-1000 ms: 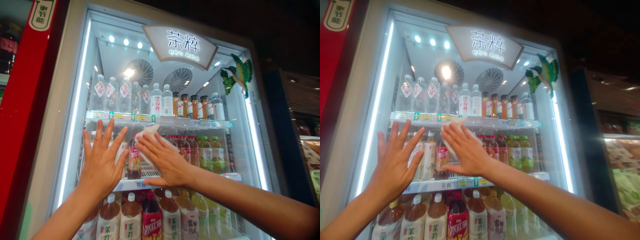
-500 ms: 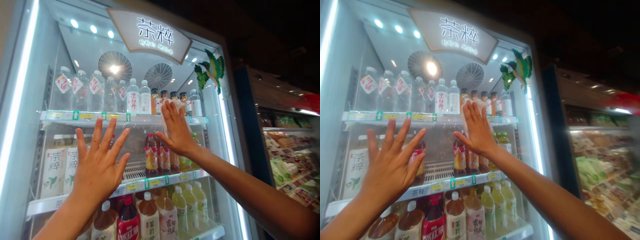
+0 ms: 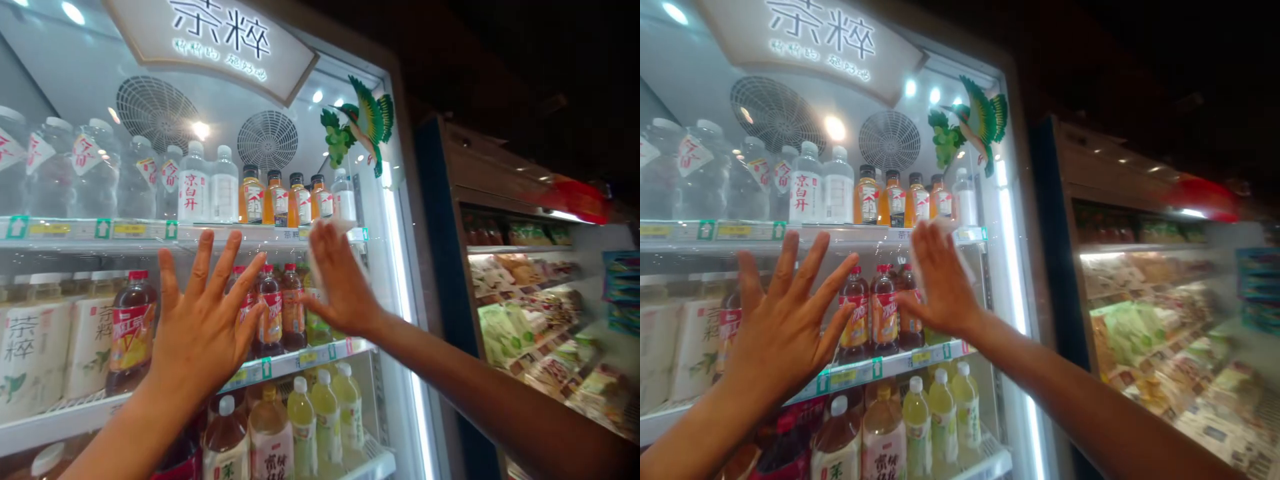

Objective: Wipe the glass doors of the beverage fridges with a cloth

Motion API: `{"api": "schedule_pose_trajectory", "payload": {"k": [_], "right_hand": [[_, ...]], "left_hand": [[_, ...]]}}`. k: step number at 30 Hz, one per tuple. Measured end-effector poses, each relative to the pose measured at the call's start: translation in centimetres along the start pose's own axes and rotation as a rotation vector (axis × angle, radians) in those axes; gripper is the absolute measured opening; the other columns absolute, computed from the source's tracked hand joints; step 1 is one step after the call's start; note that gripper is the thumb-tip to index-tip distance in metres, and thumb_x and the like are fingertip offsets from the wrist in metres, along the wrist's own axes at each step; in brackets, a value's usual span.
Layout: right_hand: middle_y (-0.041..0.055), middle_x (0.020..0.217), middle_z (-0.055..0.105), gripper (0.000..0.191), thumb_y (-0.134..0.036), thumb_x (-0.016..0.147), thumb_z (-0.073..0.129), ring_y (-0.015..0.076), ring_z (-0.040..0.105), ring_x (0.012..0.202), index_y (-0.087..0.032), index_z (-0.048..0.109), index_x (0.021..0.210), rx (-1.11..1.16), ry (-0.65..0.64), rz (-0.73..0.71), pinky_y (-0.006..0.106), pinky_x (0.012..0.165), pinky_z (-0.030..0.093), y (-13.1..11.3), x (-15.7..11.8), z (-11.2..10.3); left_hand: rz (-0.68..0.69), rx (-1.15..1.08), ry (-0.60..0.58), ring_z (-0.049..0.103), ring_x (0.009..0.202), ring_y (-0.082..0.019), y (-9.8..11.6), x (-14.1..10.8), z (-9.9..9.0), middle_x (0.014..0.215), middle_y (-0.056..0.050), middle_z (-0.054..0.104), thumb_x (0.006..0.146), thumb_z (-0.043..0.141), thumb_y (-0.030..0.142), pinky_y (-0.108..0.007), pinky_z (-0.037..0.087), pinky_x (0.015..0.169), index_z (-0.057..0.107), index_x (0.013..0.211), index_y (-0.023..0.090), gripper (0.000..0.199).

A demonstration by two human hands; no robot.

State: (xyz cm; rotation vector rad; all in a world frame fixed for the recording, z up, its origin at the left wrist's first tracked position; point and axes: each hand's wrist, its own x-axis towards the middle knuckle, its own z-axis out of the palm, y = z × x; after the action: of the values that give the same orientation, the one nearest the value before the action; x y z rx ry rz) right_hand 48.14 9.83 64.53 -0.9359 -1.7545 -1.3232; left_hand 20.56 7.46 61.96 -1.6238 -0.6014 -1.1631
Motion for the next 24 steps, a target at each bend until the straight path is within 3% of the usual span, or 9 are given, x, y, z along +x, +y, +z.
{"api": "schedule_pose_trajectory", "payload": {"k": [2, 3, 6, 8, 13, 14, 16, 19, 24], "right_hand": [[0.0105, 0.175, 0.000, 0.098, -0.080, 0.095, 0.014, 0.0304, 0.001, 0.161, -0.017, -0.020, 0.162, 0.027, -0.068, -0.149, 0.056, 0.130, 0.013, -0.4, -1.0, -0.3], [0.0106, 0.175, 0.002, 0.097, -0.079, 0.096, 0.013, 0.0297, 0.001, 0.161, -0.017, -0.019, 0.163, 0.032, -0.067, -0.155, 0.056, 0.130, 0.013, 0.0, -1.4, -0.3], [0.0126, 0.175, -0.002, 0.089, -0.072, 0.101, 0.012, 0.0318, -0.003, 0.161, -0.017, -0.018, 0.163, 0.038, 0.046, 0.067, 0.063, 0.128, 0.012, 2.0, -2.2, -0.1], [0.0139, 0.174, -0.004, 0.089, -0.072, 0.101, 0.012, 0.0333, -0.006, 0.161, -0.015, -0.017, 0.163, 0.059, 0.095, 0.157, 0.065, 0.127, 0.011, 1.7, -3.1, 0.2], [0.0130, 0.171, 0.022, 0.098, -0.082, 0.095, 0.021, 0.0278, 0.003, 0.161, -0.012, 0.012, 0.164, 0.171, -0.032, -0.212, 0.056, 0.131, 0.010, -4.9, -4.4, 0.0], [0.0127, 0.171, 0.024, 0.097, -0.080, 0.096, 0.024, 0.0267, 0.003, 0.161, -0.011, 0.016, 0.163, 0.179, -0.030, -0.210, 0.055, 0.131, 0.009, -5.9, -4.1, -0.1], [0.0136, 0.172, 0.020, 0.092, -0.074, 0.099, 0.028, 0.0263, -0.001, 0.161, -0.009, 0.016, 0.163, 0.184, 0.020, -0.071, 0.055, 0.131, 0.008, -7.3, -3.6, 0.0], [0.0149, 0.173, 0.015, 0.089, -0.067, 0.102, 0.033, 0.0284, -0.003, 0.161, -0.008, 0.008, 0.164, 0.206, 0.078, 0.133, 0.058, 0.130, 0.010, -10.6, -6.0, 1.2], [0.0164, 0.166, 0.034, 0.083, -0.064, 0.103, 0.032, 0.0290, 0.012, 0.161, -0.006, 0.022, 0.162, 0.297, 0.055, 0.120, 0.052, 0.131, 0.013, -20.9, -15.5, 2.7]], "left_hand": [[0.004, -0.005, 0.003, -0.001, 0.161, -0.028, 1.3, 0.7, 0.7, 0.174, -0.002, 0.012, 0.102, 0.044, 0.044, -0.065, -0.009, 0.126, 0.032, 0.159, 0.031, 0.060], [0.002, -0.012, 0.009, -0.001, 0.161, -0.027, 2.0, 1.0, 0.9, 0.173, -0.001, 0.012, 0.102, 0.044, 0.044, -0.065, -0.009, 0.126, 0.032, 0.159, 0.031, 0.059], [-0.010, -0.037, 0.018, 0.000, 0.161, -0.025, 3.6, 1.2, 1.4, 0.173, 0.002, 0.011, 0.102, 0.044, 0.042, -0.062, -0.011, 0.127, 0.032, 0.159, 0.033, 0.058], [-0.013, -0.045, 0.003, 0.000, 0.161, -0.025, 4.4, 1.0, 1.4, 0.173, 0.002, 0.012, 0.102, 0.045, 0.042, -0.062, -0.011, 0.127, 0.031, 0.159, 0.034, 0.059], [-0.023, -0.029, -0.049, 0.002, 0.161, -0.027, 4.8, 0.1, 0.8, 0.173, 0.002, 0.013, 0.101, 0.048, 0.041, -0.062, -0.011, 0.126, 0.028, 0.160, 0.037, 0.062], [-0.021, -0.008, -0.060, 0.001, 0.161, -0.027, 4.6, -0.2, 0.5, 0.173, 0.002, 0.012, 0.101, 0.048, 0.040, -0.062, -0.012, 0.126, 0.027, 0.160, 0.037, 0.063], [-0.026, 0.040, -0.091, -0.004, 0.161, -0.026, 4.3, -1.3, 0.0, 0.174, 0.001, 0.008, 0.101, 0.047, 0.040, -0.060, -0.013, 0.126, 0.024, 0.161, 0.036, 0.065], [-0.082, 0.085, -0.139, -0.009, 0.161, -0.027, 4.5, -5.4, -1.1, 0.174, 0.000, 0.001, 0.100, 0.052, 0.039, -0.058, -0.014, 0.126, 0.023, 0.162, 0.034, 0.069], [-0.220, 0.079, -0.196, -0.012, 0.161, -0.028, 6.1, -16.6, -4.4, 0.175, -0.001, -0.002, 0.097, 0.057, 0.033, -0.057, -0.014, 0.127, 0.022, 0.162, 0.033, 0.074]]}}
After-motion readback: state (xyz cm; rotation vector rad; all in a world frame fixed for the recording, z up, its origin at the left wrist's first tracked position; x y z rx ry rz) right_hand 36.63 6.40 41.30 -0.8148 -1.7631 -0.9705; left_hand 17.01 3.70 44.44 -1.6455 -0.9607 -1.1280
